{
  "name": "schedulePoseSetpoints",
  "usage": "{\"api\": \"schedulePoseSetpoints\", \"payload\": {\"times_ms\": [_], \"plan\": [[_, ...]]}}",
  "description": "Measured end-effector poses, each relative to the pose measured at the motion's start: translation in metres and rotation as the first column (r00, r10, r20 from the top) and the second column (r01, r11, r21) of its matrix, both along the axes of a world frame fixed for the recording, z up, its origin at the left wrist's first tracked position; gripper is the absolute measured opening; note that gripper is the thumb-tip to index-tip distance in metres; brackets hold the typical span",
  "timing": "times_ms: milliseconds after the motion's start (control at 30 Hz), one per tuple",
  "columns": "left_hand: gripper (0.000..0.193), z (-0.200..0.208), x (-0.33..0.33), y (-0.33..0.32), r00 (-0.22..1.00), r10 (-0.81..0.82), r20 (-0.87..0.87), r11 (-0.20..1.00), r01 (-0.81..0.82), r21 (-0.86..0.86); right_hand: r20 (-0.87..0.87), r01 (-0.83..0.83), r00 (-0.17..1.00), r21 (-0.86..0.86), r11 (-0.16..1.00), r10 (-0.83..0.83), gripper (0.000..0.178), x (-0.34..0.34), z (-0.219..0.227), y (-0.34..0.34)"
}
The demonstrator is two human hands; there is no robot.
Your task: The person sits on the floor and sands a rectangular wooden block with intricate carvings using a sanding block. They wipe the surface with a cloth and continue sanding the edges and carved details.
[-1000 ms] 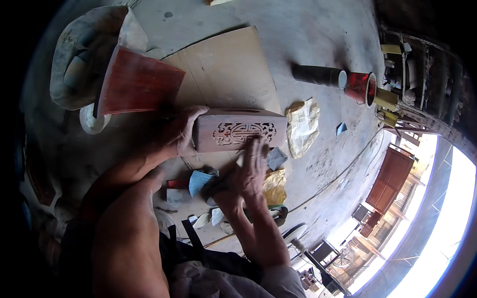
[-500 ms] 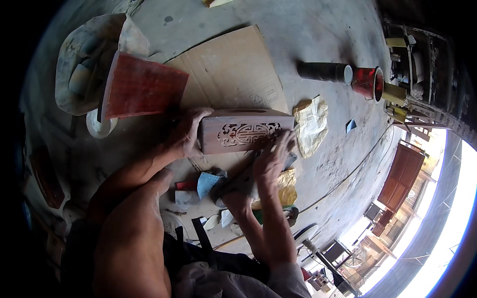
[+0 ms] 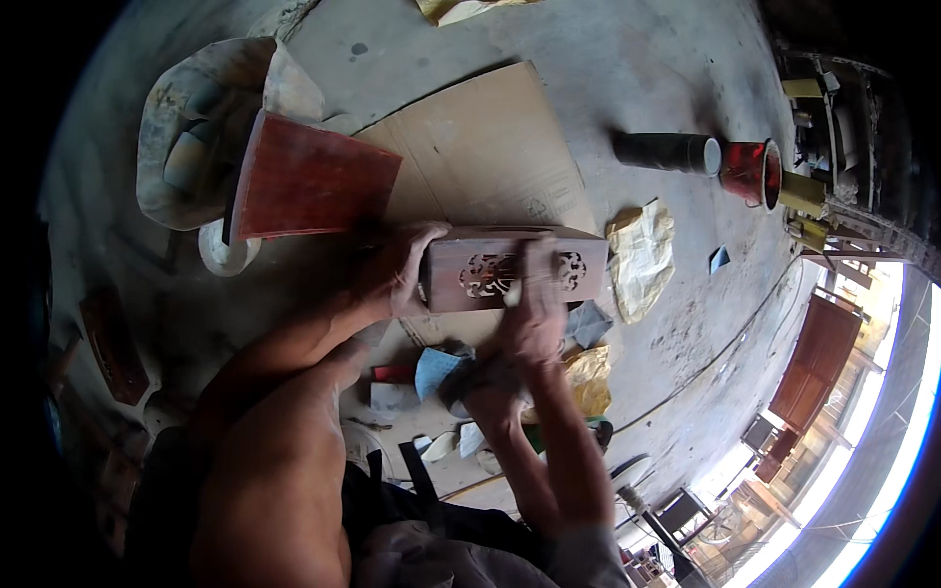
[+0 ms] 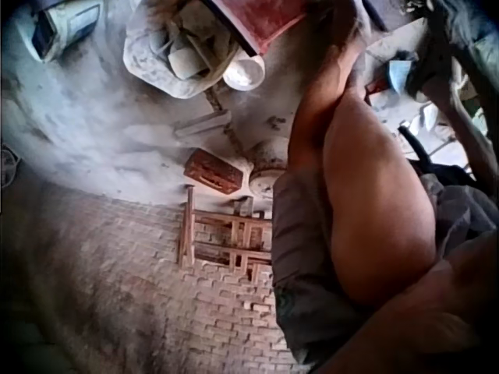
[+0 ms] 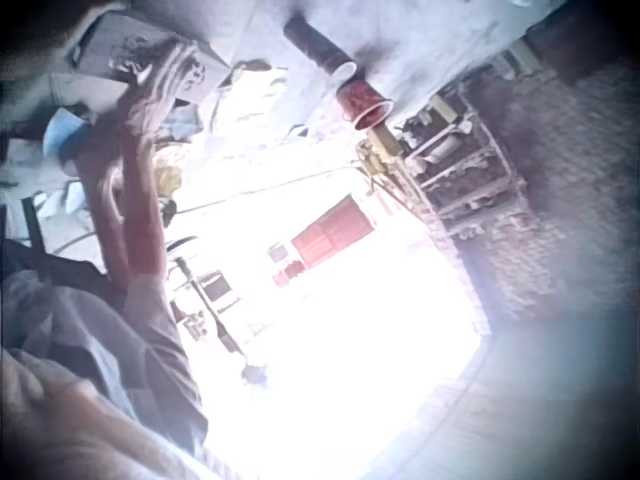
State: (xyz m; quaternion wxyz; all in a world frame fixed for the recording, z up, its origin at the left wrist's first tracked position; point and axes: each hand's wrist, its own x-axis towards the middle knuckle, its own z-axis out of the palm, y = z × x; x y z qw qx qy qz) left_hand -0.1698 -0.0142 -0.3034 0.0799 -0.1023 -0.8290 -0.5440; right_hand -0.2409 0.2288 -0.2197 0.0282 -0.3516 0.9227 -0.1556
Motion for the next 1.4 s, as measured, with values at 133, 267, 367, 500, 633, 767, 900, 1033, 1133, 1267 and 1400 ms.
{"api": "schedulePoseSetpoints", "payload": {"times_ms": [133,267,367,500,633,767,900,1033,1133,1267,1400], "plan": [[0.114,-0.007,-0.006,0.012,0.998,0.019,-0.064,1.0,-0.018,0.012,0.079,0.319,0.945,-0.001,0.948,-0.318,0.074,-0.007,-0.012,0.017],[0.099,-0.006,-0.005,0.013,0.979,0.063,-0.193,0.967,-0.107,-0.229,0.137,-0.023,0.99,-0.087,0.996,0.035,0.073,0.053,-0.004,-0.076],[0.092,0.011,-0.024,0.007,0.956,-0.146,0.256,0.988,0.155,-0.016,0.175,-0.148,0.972,-0.056,0.987,0.156,0.077,0.035,0.001,-0.056],[0.106,-0.008,-0.005,0.01,0.999,0.023,-0.023,1.0,-0.022,0.012,-0.057,0.08,0.996,0.076,0.994,-0.075,0.08,-0.005,-0.004,0.002],[0.084,-0.007,-0.009,0.012,0.999,0.012,-0.045,0.988,-0.019,-0.155,0.129,-0.015,0.991,-0.073,0.997,0.024,0.08,0.048,0.002,-0.077],[0.095,-0.023,-0.001,0.014,0.998,0.004,0.063,1.0,-0.003,-0.014,0.125,-0.134,0.981,-0.137,0.982,0.151,0.081,0.03,-0.005,-0.048],[0.109,-0.008,-0.006,0.01,1.0,0.001,-0.031,1.0,-0.001,-0.009,0.103,0.288,0.95,0.063,0.955,-0.294,0.08,-0.004,0.005,0.003],[0.105,-0.017,0.0,0.008,0.998,-0.007,-0.056,1.0,0.007,-0.015,0.132,0.005,0.991,-0.087,0.996,0.006,0.076,0.06,-0.001,-0.085],[0.104,-0.023,0.004,0.007,0.996,0.021,-0.088,0.999,-0.023,-0.029,0.175,-0.2,0.963,-0.059,0.978,0.207,0.072,0.045,-0.001,-0.071],[0.107,-0.008,-0.004,0.013,0.999,0.029,-0.038,1.0,-0.029,-0.007,-0.01,0.28,0.96,0.146,0.949,-0.281,0.07,-0.007,0.003,0.017],[0.093,-0.005,-0.006,0.015,1.0,0.008,0.019,1.0,-0.008,-0.009,0.14,0.063,0.988,-0.017,0.998,-0.06,0.078,0.045,-0.009,-0.04]]}}
